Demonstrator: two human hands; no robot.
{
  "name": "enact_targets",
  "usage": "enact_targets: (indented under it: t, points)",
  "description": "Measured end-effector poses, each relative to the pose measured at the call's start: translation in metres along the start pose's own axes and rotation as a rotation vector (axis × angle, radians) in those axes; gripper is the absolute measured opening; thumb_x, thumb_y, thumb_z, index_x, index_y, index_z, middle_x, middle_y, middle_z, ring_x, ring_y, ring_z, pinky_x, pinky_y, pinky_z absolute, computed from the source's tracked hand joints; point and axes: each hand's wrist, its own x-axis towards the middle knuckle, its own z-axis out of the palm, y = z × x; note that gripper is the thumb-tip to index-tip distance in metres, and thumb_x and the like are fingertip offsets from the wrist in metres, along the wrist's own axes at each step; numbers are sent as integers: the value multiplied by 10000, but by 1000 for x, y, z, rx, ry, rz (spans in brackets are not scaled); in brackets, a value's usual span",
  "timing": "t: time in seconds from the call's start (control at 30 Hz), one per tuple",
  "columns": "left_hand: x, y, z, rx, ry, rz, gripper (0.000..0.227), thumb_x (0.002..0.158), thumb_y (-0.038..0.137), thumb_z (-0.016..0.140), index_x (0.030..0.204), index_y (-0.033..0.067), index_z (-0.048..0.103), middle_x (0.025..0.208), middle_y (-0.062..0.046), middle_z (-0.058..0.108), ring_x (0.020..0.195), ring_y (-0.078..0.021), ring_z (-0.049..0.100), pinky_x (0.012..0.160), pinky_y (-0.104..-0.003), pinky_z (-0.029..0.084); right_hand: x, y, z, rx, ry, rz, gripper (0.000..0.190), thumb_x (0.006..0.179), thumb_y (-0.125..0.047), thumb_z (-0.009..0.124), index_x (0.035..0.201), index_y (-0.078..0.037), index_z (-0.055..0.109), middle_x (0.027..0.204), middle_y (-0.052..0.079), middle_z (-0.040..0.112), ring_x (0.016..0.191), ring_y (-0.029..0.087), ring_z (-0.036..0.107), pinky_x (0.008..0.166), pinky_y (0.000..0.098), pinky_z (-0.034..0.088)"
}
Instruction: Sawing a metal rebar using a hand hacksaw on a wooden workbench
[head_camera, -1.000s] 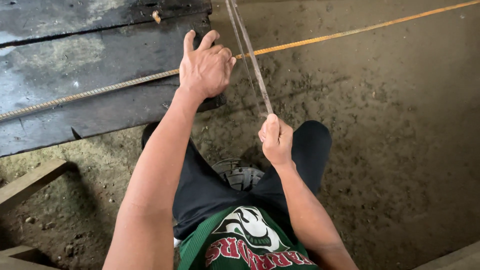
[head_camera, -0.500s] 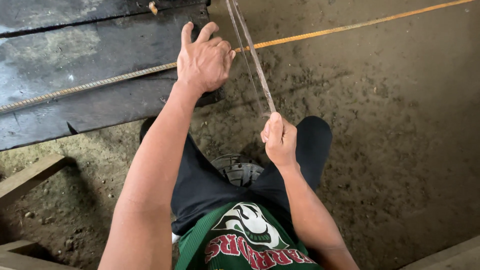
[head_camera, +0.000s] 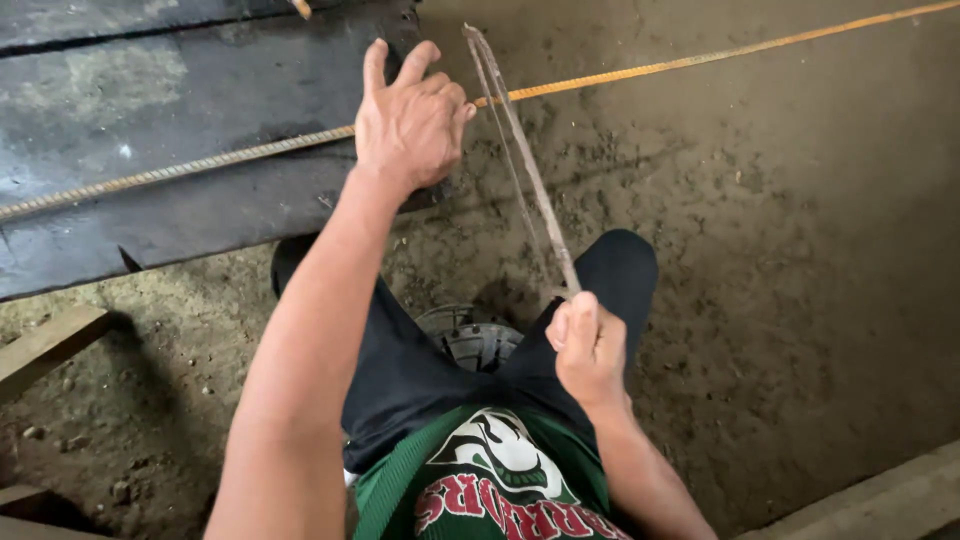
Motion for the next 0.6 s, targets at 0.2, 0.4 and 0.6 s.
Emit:
enact_targets:
  t: [0.2,0.4,0.6]
  points:
    - [1,-1,-3,-2,42,12,359,1106,369,499,996,151,762,988,5,738,1336,-264,489,1098,-666,226,99,-11,31,451,43,246,363,1095,-369,434,805,-198,297,625,-72,203,482,74,250,431,302,210]
    - [3,1,-1,-15,-43,-39,351,1096,373,501,1001,187,782,992,21,736,1422,-240,438,1119,-713,149,76,-28,20,-231,-11,34,503,1115,-402,347,675,-170,271,553,3,258,500,135,261,522,406,202]
    - [0,-2,-4,-6,-24,-24,361,1084,371,498,988,162,776,941,21,719,1348,-261,485,1092,-721,209,-12,-7,-15,-225,71,188,468,1097,-274,352,654,-127,320,567,6,332,498,119,339,461,322,290]
